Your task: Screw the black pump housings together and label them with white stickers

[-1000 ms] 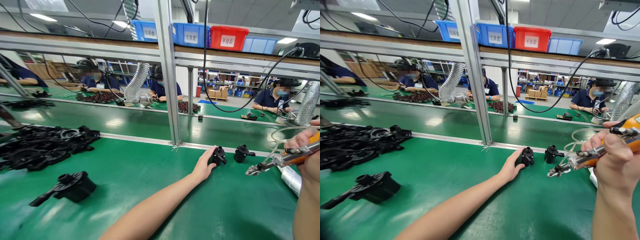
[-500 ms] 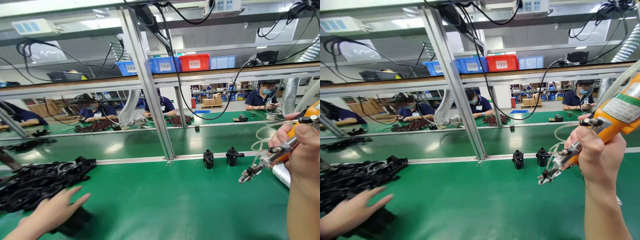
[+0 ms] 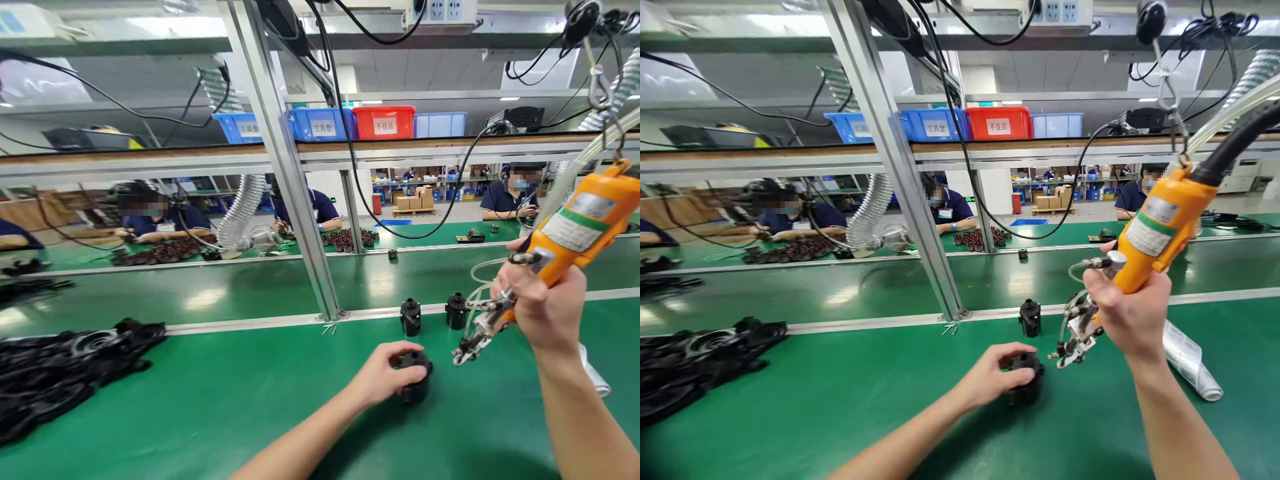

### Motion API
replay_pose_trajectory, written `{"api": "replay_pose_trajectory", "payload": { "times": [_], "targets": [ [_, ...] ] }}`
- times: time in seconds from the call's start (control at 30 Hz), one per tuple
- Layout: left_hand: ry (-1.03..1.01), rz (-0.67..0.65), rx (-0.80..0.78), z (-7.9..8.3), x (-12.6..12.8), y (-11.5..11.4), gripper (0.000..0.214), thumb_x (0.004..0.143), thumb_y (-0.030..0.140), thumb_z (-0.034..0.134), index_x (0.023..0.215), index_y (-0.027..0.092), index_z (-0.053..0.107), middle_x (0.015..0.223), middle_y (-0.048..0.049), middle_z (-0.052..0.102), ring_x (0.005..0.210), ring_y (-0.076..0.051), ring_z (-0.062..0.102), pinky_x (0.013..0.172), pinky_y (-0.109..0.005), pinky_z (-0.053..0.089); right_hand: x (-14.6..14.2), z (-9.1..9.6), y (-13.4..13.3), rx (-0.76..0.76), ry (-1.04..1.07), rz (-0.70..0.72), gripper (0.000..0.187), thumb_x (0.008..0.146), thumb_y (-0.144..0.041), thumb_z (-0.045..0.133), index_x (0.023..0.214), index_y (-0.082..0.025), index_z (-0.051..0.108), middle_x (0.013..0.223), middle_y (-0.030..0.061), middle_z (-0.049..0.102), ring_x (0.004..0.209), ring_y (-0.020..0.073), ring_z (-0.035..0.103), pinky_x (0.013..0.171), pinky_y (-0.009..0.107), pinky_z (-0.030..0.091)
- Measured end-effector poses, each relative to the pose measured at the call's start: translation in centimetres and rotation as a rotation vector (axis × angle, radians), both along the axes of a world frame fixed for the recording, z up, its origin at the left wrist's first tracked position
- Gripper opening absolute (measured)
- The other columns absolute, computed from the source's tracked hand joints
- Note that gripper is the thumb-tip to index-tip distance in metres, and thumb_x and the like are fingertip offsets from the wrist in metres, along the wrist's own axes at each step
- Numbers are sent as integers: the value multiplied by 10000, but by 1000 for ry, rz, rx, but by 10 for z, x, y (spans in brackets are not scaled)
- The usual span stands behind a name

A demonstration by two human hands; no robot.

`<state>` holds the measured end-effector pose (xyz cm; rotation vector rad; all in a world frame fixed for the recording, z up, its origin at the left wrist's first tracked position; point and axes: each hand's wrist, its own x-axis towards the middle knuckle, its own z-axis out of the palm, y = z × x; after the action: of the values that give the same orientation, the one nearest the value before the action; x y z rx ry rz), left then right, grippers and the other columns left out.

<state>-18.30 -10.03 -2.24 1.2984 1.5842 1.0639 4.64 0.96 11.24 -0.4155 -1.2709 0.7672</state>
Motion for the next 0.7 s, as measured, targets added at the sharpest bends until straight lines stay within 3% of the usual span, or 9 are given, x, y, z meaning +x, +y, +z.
{"api": "replay_pose_trajectory", "payload": {
  "times": [0.07, 0.13, 0.43, 0.7],
  "targets": [
    [-85, -6, 37, -16, 22, 24, 629, 685, 502, 845, 1182, 127, 759, 892, -66, 723, 705, -177, 593, 628, -277, 510, -7, -1, -3, -38, 31, 82, 412, 694, -372, 847, 997, -189, 637, 628, -49, 531, 472, 129, 512, 436, 285, 488],
    [-135, -11, 63, -24, 32, 33, 619, 696, 513, 846, 1168, 121, 763, 842, -48, 703, 657, -155, 558, 584, -258, 478, -14, -1, -6, -62, 40, 99, 419, 678, -341, 858, 1002, -195, 637, 623, -52, 535, 464, 131, 520, 423, 276, 476],
    [-216, -62, 83, -16, 33, 30, 407, 739, 405, 833, 1026, 121, 786, 751, 0, 641, 636, -117, 460, 570, -224, 380, -29, -1, -9, -94, -14, 90, 384, 650, -329, 826, 958, -203, 633, 644, -44, 553, 483, 134, 550, 426, 265, 484],
    [-173, -101, 157, -21, 31, 32, 357, 787, 412, 815, 1004, 129, 798, 775, -6, 685, 718, -153, 542, 687, -251, 418, -29, -1, -8, -64, 26, 104, 405, 659, -310, 811, 1004, -205, 626, 625, -53, 543, 466, 127, 516, 438, 279, 480]
  ]
}}
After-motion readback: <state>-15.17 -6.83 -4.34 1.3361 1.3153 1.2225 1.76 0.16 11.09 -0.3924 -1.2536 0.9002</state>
